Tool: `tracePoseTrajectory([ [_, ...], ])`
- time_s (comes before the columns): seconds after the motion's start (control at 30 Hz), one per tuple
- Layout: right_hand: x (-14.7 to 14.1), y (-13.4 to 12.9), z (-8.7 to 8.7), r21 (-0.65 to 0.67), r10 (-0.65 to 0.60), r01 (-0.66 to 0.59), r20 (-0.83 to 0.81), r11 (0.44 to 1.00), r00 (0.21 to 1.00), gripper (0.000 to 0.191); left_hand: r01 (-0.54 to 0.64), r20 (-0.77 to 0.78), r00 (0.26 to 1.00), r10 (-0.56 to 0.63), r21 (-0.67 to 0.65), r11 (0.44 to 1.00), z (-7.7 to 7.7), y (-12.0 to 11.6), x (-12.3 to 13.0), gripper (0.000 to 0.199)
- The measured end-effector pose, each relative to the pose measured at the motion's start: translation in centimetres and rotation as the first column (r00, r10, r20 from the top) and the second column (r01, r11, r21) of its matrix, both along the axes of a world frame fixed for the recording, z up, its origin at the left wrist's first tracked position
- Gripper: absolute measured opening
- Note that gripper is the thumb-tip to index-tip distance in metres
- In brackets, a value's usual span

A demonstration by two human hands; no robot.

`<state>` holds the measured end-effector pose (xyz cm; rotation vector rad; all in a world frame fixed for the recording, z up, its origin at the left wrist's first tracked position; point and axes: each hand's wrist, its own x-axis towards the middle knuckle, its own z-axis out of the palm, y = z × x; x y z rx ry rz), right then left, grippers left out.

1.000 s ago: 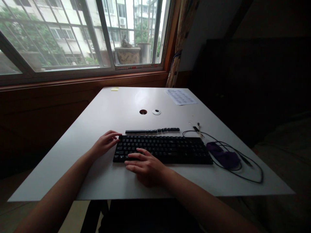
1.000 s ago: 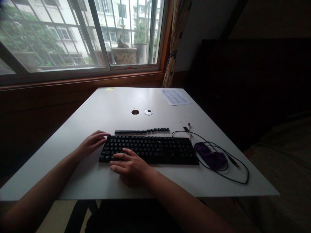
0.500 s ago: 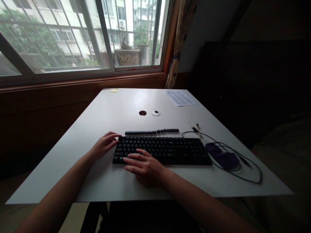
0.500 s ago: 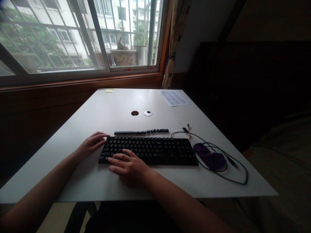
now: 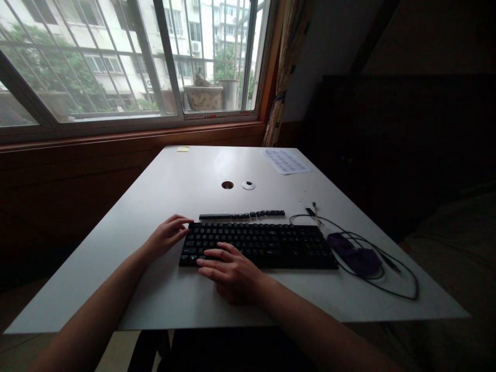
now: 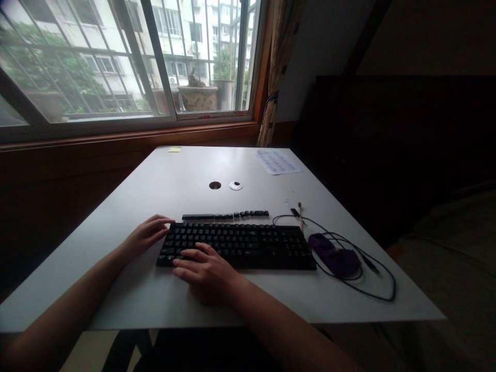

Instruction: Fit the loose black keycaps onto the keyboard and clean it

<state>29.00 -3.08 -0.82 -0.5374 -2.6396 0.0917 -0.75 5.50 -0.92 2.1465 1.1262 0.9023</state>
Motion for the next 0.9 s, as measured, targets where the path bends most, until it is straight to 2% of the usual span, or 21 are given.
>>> tracePoseTrajectory([
  [0.43,-0.3,0.0,-0.4,0.033,-0.008,0.011,-0.095,0.999,0.995,0.042,-0.013,0.009,1.0,0.013,-0.006,1.0,0.2,-0.1,0.1,0.034],
  [0.6,-0.2,0.0,0.3,0.08,-0.018,0.033,-0.18,0.996,0.983,0.041,-0.051,0.016,0.999,0.051,0.013,0.999,0.2,0.0,0.3,0.034],
  [0.67,0.1,0.1,0.8,0.089,-0.031,0.053,-0.23,0.995,0.973,0.039,-0.076,-0.023,0.997,0.078,0.076,0.994,0.4,0.1,0.3,0.032],
  [0.77,0.7,0.4,1.8,0.079,-0.095,0.128,-0.327,0.989,0.94,0.039,-0.078,-0.147,0.982,0.117,0.249,0.965,1.0,0.3,0.7,0.027],
  [0.9,2.4,1.3,2.7,0.012,-0.278,0.328,-0.503,0.944,0.818,0.041,-0.039,-0.27,0.951,0.15,0.378,0.925,2.7,0.7,2.1,0.021],
])
